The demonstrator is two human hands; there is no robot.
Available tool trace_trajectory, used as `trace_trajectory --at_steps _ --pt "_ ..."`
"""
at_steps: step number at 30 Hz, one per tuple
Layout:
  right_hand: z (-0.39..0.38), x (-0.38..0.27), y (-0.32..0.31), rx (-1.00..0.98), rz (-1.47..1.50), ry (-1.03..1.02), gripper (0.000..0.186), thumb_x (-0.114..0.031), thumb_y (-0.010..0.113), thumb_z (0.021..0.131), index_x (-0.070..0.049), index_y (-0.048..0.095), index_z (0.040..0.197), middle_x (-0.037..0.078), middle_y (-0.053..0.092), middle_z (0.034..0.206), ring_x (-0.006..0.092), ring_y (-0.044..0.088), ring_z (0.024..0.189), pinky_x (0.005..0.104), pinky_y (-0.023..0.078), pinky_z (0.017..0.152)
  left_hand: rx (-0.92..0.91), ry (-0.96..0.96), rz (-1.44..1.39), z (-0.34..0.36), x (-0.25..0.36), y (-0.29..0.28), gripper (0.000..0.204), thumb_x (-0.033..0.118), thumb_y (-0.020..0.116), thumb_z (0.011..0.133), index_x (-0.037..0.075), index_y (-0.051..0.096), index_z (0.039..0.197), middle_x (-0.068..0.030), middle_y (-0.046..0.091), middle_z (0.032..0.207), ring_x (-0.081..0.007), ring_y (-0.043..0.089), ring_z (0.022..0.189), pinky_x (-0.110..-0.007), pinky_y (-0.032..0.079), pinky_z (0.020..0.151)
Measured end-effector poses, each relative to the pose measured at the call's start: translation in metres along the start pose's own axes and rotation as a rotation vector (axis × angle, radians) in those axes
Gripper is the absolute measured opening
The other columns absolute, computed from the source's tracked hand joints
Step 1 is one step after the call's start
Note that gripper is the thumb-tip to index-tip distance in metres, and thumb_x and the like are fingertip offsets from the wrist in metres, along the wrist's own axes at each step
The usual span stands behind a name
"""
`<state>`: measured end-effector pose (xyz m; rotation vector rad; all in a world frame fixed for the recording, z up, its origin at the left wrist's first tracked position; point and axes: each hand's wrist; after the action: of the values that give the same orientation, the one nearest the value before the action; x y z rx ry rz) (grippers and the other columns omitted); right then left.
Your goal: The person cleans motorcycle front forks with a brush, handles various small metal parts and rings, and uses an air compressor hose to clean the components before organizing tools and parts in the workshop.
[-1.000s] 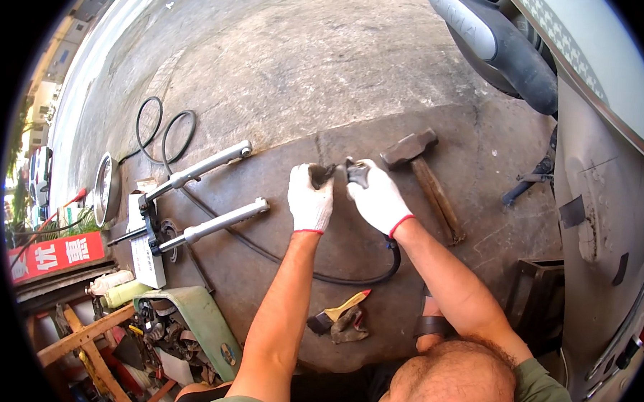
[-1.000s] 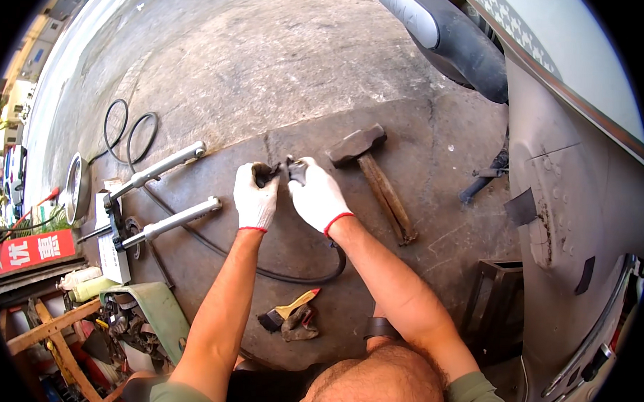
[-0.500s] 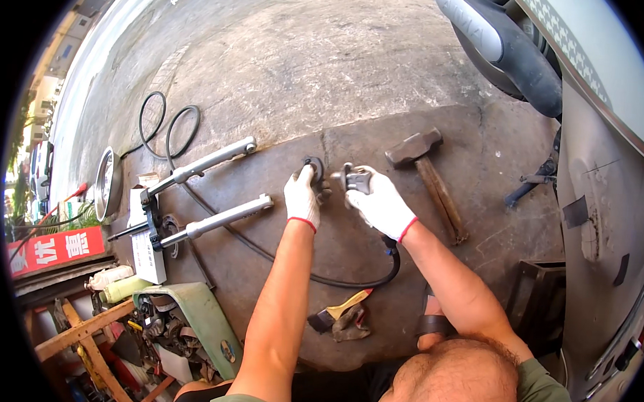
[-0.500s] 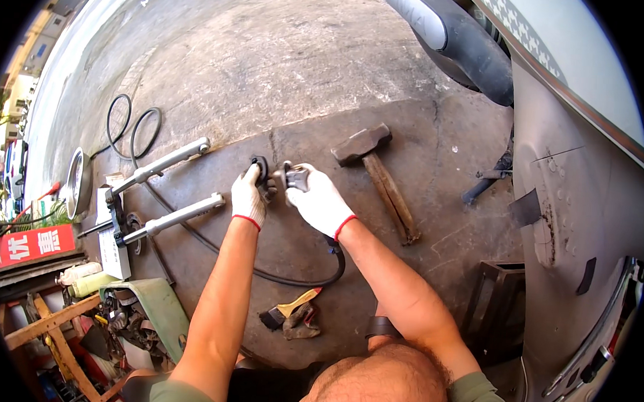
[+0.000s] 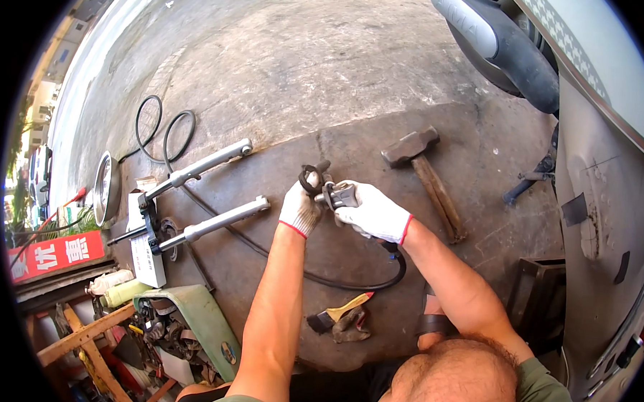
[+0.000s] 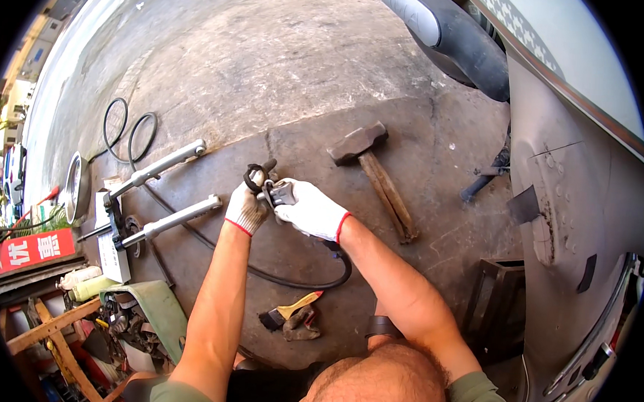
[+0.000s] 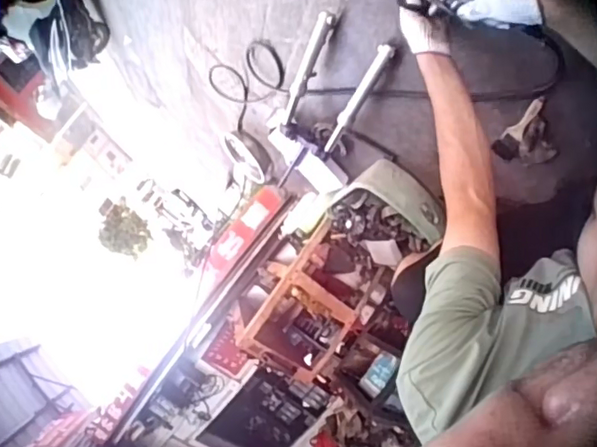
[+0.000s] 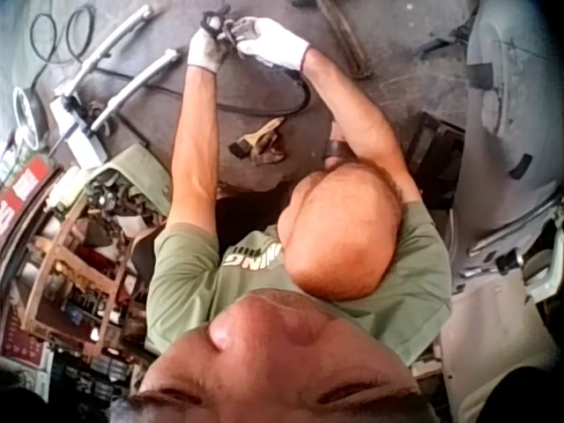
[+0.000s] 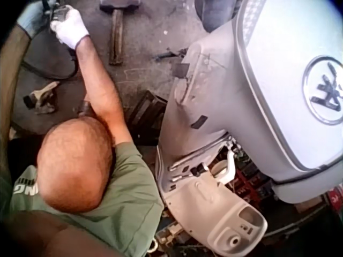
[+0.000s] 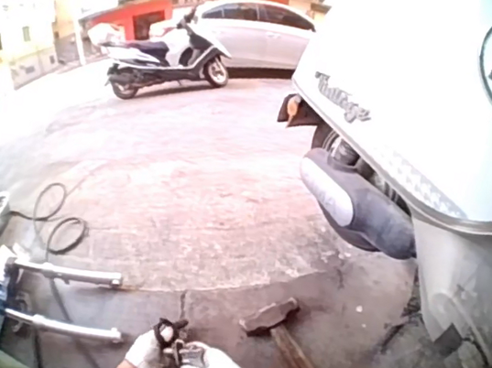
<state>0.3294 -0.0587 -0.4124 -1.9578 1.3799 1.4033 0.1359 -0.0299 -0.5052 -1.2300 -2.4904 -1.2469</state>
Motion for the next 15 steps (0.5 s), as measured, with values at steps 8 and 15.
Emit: trace_trajectory --at_steps 8,15 --pt "0.002 -0.011 0.000 -0.073 0.206 0.079 0.031 -0.003 0.061 0.088 -0.006 0.059 0.119 0.002 0.065 0.083 0.0118 0.059 0.066 0.0275 0.050 0.059 0.125 0.205 0.161 -0.009 0.005 0.017 0.028 0.017 0.053 0.099 0.007 0.056 0.126 -0.0068 0.062 0.094 -0.0169 0.059 0.075 -0.029 0.047 0.059" --pt "-0.012 0.013 -0.004 0.245 0.159 0.037 0.029 -0.003 0.058 0.091 -0.007 0.055 0.119 0.001 0.060 0.072 0.0074 0.047 0.043 0.0240 0.036 0.036 0.293 0.331 0.798 -0.018 0.006 0.043 0.020 0.020 0.052 0.099 0.007 0.063 0.109 -0.0047 0.063 0.086 -0.0124 0.057 0.064 -0.029 0.049 0.055"
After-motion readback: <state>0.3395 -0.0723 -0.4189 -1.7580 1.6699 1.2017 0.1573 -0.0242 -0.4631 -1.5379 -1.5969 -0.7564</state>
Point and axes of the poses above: each hand's wrist, its own z-axis towards the middle knuckle, its own y-axis out of the palm, x = y × z
